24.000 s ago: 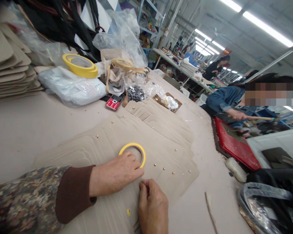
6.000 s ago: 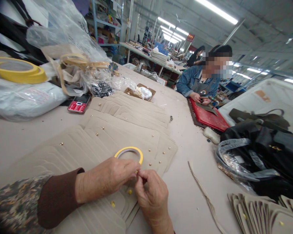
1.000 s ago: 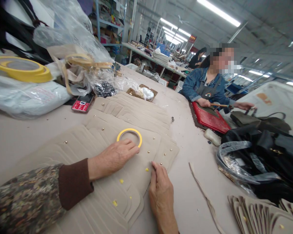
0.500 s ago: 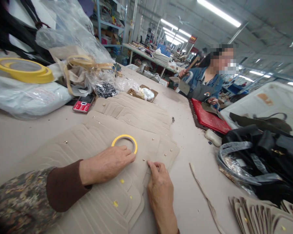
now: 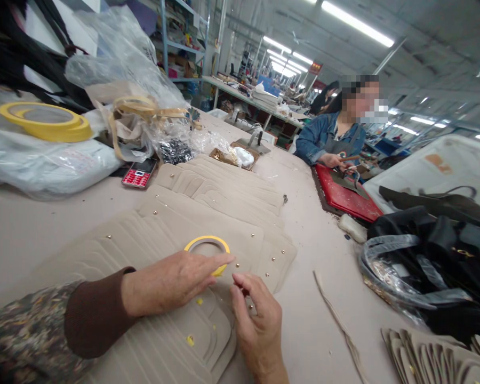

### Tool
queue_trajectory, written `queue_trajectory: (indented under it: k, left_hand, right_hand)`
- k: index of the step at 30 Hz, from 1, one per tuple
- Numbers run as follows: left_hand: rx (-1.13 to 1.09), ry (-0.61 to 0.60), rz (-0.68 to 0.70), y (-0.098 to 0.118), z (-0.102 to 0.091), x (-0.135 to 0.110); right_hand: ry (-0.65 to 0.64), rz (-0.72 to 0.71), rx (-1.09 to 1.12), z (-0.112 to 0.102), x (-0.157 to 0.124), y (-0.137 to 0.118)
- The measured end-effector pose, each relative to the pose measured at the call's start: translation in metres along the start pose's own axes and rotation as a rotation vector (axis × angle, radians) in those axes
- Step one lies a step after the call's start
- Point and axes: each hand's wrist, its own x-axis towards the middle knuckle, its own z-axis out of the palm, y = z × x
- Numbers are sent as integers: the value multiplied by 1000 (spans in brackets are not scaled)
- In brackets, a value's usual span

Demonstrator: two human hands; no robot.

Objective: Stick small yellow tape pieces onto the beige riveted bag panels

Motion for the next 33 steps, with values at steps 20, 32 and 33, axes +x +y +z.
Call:
queue_trajectory:
  k: [20, 32, 33]
  left_hand:
    - [135, -22, -68, 14, 1, 6]
    - [269, -155, -156, 16, 4, 8]
    - [266, -173, -156, 16, 4, 9]
  right_hand:
    - [47, 232, 41, 22, 6, -15]
    - [-68, 688, 270, 9, 27, 29]
    - [-83, 664, 220, 10, 28, 28]
